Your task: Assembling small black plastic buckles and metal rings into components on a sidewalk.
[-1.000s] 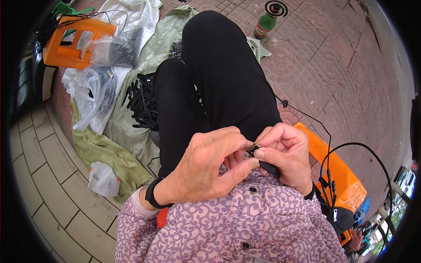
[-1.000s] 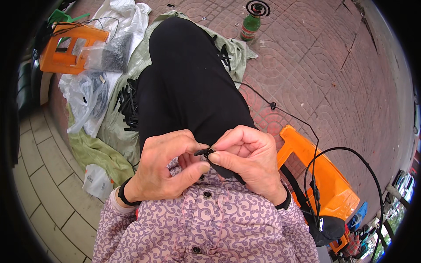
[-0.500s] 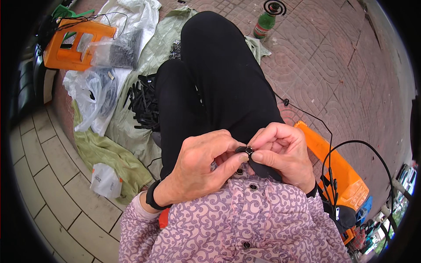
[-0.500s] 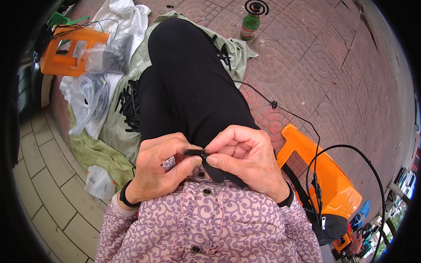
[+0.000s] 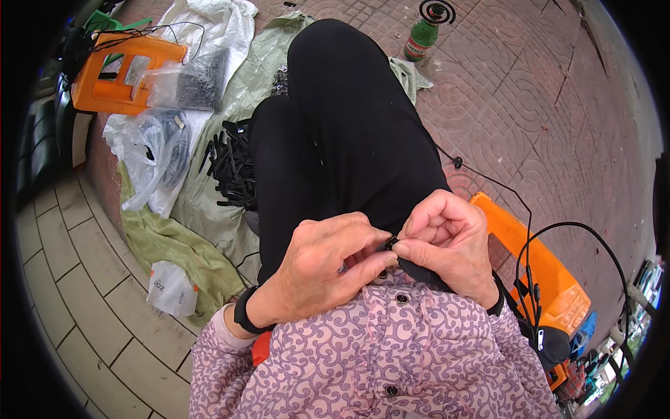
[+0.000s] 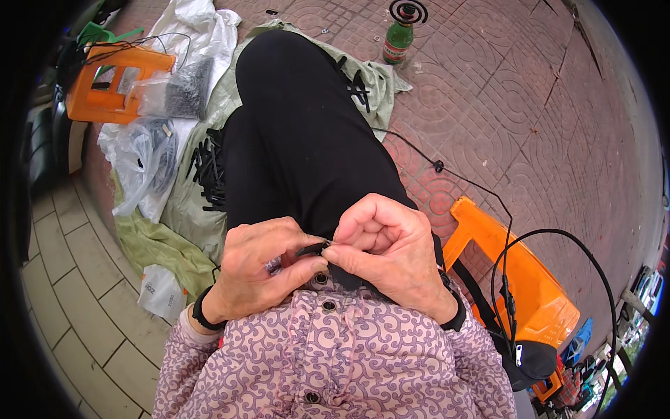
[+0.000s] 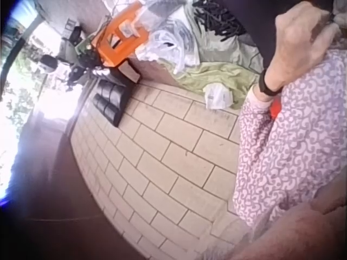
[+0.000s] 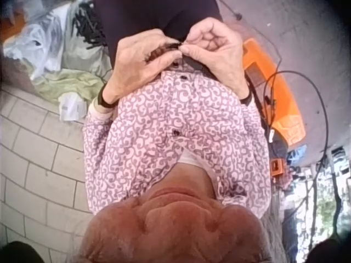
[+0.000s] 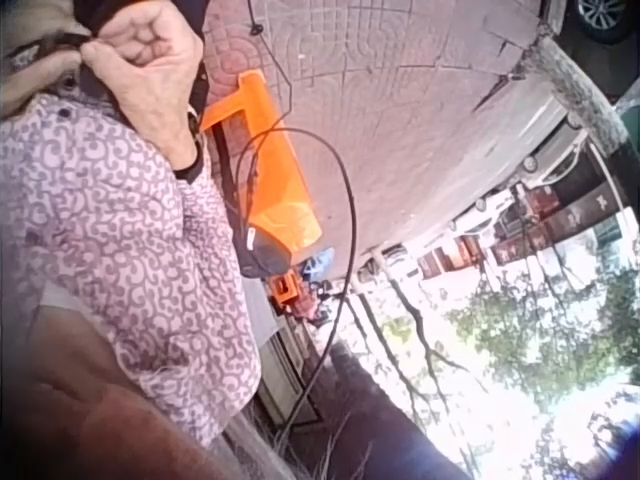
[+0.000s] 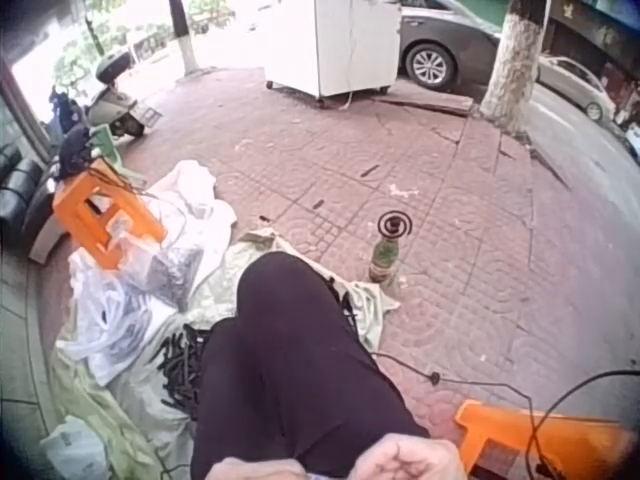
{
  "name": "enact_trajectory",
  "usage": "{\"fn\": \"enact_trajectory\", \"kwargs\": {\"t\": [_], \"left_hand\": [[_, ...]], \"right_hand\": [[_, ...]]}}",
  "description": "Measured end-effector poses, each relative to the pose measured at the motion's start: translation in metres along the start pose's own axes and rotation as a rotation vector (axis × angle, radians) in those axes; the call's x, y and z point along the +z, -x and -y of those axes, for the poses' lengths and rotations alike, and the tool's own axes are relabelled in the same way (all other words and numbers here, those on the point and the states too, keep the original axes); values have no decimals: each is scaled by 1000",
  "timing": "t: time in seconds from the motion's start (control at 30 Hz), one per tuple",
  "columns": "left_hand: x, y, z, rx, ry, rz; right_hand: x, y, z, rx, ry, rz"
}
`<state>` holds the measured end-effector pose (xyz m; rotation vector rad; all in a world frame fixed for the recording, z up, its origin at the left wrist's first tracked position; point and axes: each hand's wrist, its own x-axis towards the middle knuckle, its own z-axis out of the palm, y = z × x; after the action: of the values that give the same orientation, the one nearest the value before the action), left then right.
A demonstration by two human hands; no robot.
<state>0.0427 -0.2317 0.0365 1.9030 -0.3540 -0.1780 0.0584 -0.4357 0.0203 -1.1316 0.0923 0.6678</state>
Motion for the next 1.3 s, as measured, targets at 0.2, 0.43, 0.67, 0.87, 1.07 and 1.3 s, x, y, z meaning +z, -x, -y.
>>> {"fn": "enact_trajectory", "kwargs": {"t": [0.2, 0.43, 0.67, 0.87, 1.07, 1.3], "left_hand": [[0, 0, -2, -6, -75, 17], [-3, -1, -4, -26, -81, 11], [-4, 0, -1, -60, -81, -56], [-3, 1, -1, -33, -81, -105], [1, 3, -1, -14, -115, -144], [3, 6, 3, 52, -116, -148]], "right_hand": [[3, -1, 4, 54, 28, 1], [1, 0, 8, 49, 3, 79], [1, -2, 10, 123, -238, 194], [8, -3, 7, 88, -197, 127], [13, -3, 4, 76, -116, 25], [14, 1, 3, 11, -28, -14]]}}
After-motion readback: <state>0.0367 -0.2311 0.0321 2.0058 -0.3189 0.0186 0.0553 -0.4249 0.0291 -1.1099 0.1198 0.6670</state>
